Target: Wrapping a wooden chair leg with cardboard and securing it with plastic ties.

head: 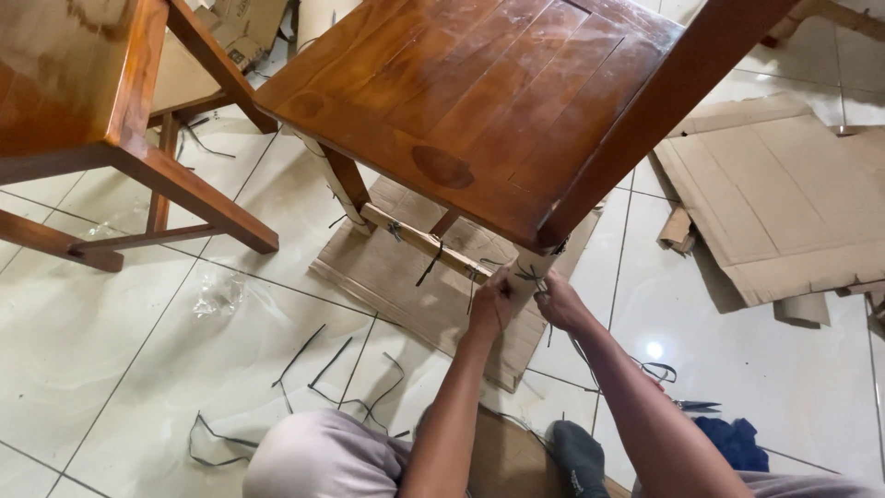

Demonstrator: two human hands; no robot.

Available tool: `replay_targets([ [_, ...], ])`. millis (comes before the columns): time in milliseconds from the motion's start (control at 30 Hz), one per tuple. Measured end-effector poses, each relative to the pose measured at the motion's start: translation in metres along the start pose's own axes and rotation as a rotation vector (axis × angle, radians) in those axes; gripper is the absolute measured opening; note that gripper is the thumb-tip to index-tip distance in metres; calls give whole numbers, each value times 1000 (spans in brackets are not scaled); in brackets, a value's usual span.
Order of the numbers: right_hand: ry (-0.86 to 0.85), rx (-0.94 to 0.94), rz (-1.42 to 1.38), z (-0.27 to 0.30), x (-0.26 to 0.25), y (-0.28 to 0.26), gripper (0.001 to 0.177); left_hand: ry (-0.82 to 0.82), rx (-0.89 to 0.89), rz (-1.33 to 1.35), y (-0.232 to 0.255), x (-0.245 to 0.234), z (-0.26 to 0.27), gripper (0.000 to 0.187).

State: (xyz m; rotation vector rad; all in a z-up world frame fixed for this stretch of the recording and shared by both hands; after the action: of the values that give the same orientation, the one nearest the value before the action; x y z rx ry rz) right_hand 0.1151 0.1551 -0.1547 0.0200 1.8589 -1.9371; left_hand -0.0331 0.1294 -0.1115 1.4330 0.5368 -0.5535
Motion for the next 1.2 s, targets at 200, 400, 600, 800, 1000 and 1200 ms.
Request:
replay_targets([
  [200, 4, -143, 11, -17, 1, 44, 59, 169, -11, -145, 10, -42, 7, 25],
  [400, 160, 74, 60, 18, -3, -41, 50, 260, -125, -287, -61, -19, 3, 8],
  [600, 446, 20, 60, 44, -7, -2, 60, 244, -327, 8, -61, -21, 53, 17],
  [800, 627, 150, -118, 78, -17, -11, 20, 191, -350, 154, -90, 28, 66, 17],
  [1000, 676, 92, -62, 106, 1, -26, 14, 159, -256, 149, -71, 36, 66, 20],
  [1200, 597, -63, 161, 111, 26, -37, 19, 128, -182, 141, -25, 6, 76, 26],
])
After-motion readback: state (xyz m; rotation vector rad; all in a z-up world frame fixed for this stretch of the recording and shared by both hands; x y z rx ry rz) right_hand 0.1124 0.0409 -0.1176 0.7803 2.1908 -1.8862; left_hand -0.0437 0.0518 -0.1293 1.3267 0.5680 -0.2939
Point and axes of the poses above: each hand's wrist, its own z-axis away from the middle knuckle, its own x-axis out of the palm, y = z × x, the point moved 10 cm from there along -z, towards the middle knuckle, and after that the axes turned 12 degrees about -z, right-handed, at the moved point
